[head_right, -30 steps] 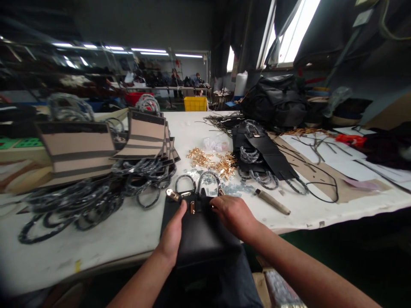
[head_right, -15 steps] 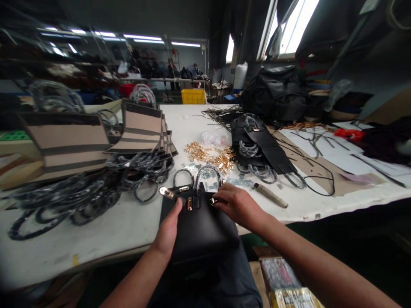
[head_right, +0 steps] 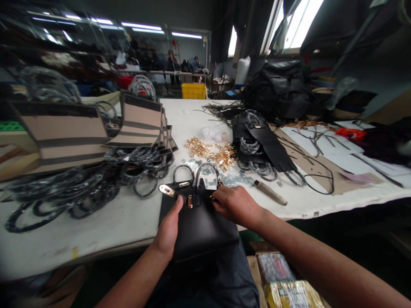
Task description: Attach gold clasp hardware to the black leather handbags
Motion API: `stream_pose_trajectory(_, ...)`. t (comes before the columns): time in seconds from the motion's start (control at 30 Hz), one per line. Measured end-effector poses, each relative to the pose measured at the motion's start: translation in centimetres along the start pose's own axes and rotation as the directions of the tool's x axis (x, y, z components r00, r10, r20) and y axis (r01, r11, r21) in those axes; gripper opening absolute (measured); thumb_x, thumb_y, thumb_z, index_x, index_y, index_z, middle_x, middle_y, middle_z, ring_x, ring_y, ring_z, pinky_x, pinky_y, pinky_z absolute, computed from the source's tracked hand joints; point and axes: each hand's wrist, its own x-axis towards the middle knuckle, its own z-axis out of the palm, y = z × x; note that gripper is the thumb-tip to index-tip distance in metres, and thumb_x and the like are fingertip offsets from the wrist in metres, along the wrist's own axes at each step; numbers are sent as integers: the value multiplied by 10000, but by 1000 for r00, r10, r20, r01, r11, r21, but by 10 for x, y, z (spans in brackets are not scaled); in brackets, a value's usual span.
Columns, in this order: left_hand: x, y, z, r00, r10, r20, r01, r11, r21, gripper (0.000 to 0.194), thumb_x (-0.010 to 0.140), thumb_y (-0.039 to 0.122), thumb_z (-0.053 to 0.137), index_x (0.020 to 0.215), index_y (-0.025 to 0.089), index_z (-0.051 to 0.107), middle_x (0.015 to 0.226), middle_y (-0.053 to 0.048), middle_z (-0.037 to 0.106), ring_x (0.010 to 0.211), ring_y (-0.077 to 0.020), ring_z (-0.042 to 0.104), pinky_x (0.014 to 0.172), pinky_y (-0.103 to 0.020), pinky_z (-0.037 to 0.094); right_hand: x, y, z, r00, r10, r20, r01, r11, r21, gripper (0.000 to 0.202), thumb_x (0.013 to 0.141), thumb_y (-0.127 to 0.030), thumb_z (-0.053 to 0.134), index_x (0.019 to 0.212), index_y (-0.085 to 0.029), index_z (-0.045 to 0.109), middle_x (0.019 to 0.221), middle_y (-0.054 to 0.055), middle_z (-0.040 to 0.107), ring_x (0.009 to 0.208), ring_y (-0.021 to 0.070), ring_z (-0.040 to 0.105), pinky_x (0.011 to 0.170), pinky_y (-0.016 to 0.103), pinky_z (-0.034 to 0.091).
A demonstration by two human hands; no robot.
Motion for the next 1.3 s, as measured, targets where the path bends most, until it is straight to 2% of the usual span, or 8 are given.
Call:
stream_pose_trajectory(0.13, -1, 4, -1, 1000, -3, 8, 3, 1000, -10, 622, 869, 615, 707, 1314, 181, 706, 1148, -120, 786, 1305, -424, 611, 1124, -590, 484, 4, -1, 4, 999, -20, 35, 20, 1000, -12, 169, 980, -210, 588, 989, -200, 756, 896, 67, 737, 756, 187, 686, 669, 275, 448)
stream_pose_trajectory(0.33, -3, 6, -4, 998, -9, 69, 15, 997, -76, 590, 895, 541, 714, 1350, 166, 682, 1178, -116, 780, 1312, -392, 613, 1152, -540, 465, -1, 2, 10, 992, -88, 88, 79, 992, 100, 199, 1031, -249, 563, 1019, -221, 760, 913, 58, 751, 804, 185, 699, 704, 269, 467)
stream_pose_trajectory(0.53, -6, 1, -6, 982, -59, 178, 75, 993, -86, 558, 951, 545, 638, 1332, 140, 688, 1195, -125, 774, 1308, -363, 622, 1162, -515, 453, -12, -3, 12, 998, -54, 21, 51, 990, 132, 239, 1055, -299, 532, 1029, -219, 755, 890, 74, 740, 788, 184, 693, 710, 266, 476)
stream_pose_trajectory(0.8, -8, -1, -7, 975, 31, 222, -25, 999, -29, 537, 959, 533, 635, 1305, 128, 700, 1173, -130, 779, 1248, -361, 661, 1119, -519, 483, -10, -9, 1, 998, 1, -71, 16, 971, 240, 194, 1037, -324, 586, 1088, -236, 752, 897, 52, 740, 774, 171, 688, 700, 257, 472)
stream_pose_trajectory(1.07, -13, -6, -5, 972, 13, 234, -10, 1000, -11, 532, 981, 522, 604, 1318, 121, 692, 1139, -140, 787, 1220, -359, 679, 1114, -522, 482, -15, -16, 18, 992, -95, -80, 101, 993, 66, 252, 1056, -271, 526, 977, -175, 745, 769, 54, 671, 693, 181, 633, 633, 290, 382)
stream_pose_trajectory(1.2, -9, -9, -7, 979, -18, 204, 28, 998, -48, 534, 982, 525, 598, 1317, 120, 694, 1137, -135, 788, 1235, -357, 669, 1122, -519, 475, -18, -17, 18, 996, -53, -72, 61, 991, 123, 235, 1055, -271, 526, 1044, -185, 744, 846, 67, 697, 744, 189, 663, 663, 281, 426)
stream_pose_trajectory(1.3, -8, -9, -4, 982, 3, 190, 13, 997, -81, 532, 972, 526, 613, 1309, 124, 700, 1155, -128, 782, 1246, -353, 661, 1126, -510, 472, -20, -14, 17, 991, 61, -119, -27, 963, 269, 183, 1028, -273, 581, 1138, -238, 724, 960, 54, 726, 817, 184, 697, 733, 269, 487)
